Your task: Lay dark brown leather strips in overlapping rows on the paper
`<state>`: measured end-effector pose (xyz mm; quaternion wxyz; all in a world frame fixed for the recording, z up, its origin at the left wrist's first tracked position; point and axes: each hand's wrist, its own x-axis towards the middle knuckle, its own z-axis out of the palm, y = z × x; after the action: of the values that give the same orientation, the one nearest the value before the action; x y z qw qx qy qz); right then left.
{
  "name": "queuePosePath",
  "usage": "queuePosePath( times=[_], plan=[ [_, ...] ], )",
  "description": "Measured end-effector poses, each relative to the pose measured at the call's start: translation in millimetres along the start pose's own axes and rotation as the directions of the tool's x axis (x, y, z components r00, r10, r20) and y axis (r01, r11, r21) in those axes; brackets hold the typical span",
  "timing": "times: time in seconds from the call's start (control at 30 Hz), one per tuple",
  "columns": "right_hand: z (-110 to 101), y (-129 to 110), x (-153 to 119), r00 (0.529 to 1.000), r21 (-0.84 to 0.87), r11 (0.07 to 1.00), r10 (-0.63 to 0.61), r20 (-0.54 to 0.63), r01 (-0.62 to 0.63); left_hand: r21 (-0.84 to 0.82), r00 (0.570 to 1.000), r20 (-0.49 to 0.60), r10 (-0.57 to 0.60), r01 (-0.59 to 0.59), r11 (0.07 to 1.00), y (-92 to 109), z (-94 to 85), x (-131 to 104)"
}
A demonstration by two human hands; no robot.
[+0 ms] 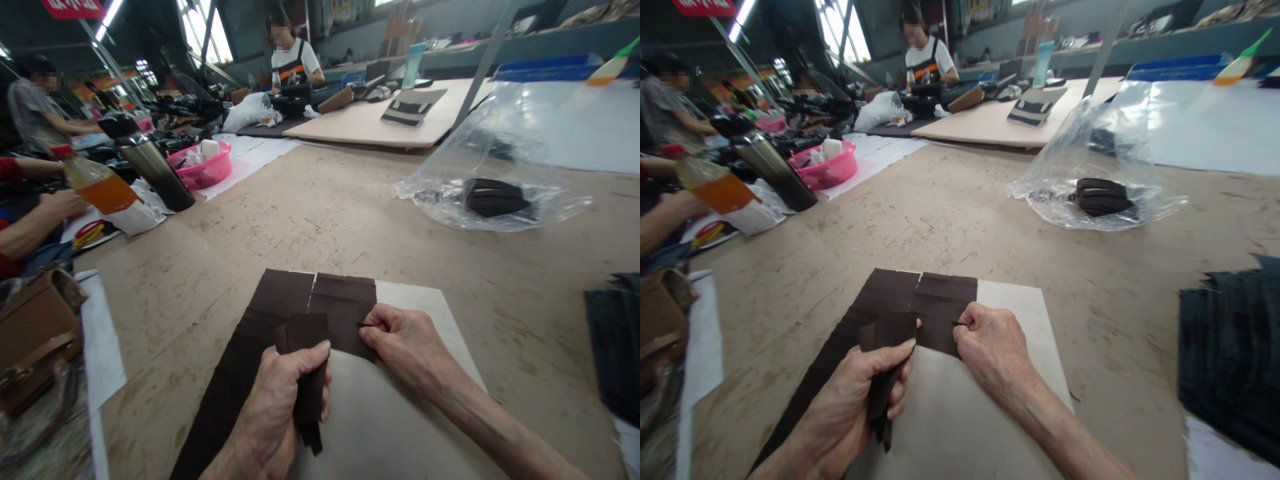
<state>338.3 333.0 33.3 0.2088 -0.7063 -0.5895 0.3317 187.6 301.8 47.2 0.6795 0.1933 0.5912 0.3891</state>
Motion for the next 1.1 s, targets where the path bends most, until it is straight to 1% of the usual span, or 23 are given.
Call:
queuePosePath(
  times=[0.17, 0.3, 0.47, 0.63, 0.73, 0.83, 0.9, 1.0, 1.1],
  plan=[
    [0, 0, 1, 1.000, -0.049, 0.999, -0.016, -0.014, 0.015, -0.015, 1.000, -0.004, -0.024, 0.024, 1.000, 0, 0.3, 0],
    [-1, 0, 1, 1.000, -0.091, 0.996, -0.025, -0.018, 0.024, -0.019, 1.000, -0.007, -0.020, 0.020, 1.000, -1, 0.8, 0],
    [2, -1, 0, 0.999, -0.193, 0.981, -0.022, -0.038, 0.015, -0.013, 1.000, -0.011, -0.009, 0.009, 1.000, 1, 1.7, 0],
    [7, -9, -5, 0.992, -0.364, 0.931, -0.015, -0.128, -0.033, -0.009, 1.000, -0.008, 0.001, -0.001, 1.000, 0, 0.6, -1],
    [5, -12, -8, 0.985, -0.463, 0.884, -0.023, -0.174, -0.061, -0.010, 1.000, -0.008, -0.003, 0.003, 1.000, -1, 0.3, -1],
    [0, -8, -8, 0.977, -0.505, 0.858, -0.017, -0.214, -0.096, -0.014, 1.000, -0.019, -0.009, 0.008, 1.000, -1, 0.4, -2],
    [-1, -3, -8, 0.971, -0.498, 0.860, -0.018, -0.240, -0.107, -0.018, 1.000, -0.022, -0.010, 0.010, 1.000, 0, 0.4, -1],
    [3, 3, -12, 0.956, -0.475, 0.876, -0.062, -0.288, -0.086, -0.022, 1.000, 0.006, -0.009, 0.010, 1.000, 0, 0.1, 0],
    [10, 4, -18, 0.934, -0.453, 0.892, -0.176, -0.310, 0.018, -0.013, 0.999, 0.040, 0.008, -0.007, 1.000, -1, 0.1, 0]
  ],
)
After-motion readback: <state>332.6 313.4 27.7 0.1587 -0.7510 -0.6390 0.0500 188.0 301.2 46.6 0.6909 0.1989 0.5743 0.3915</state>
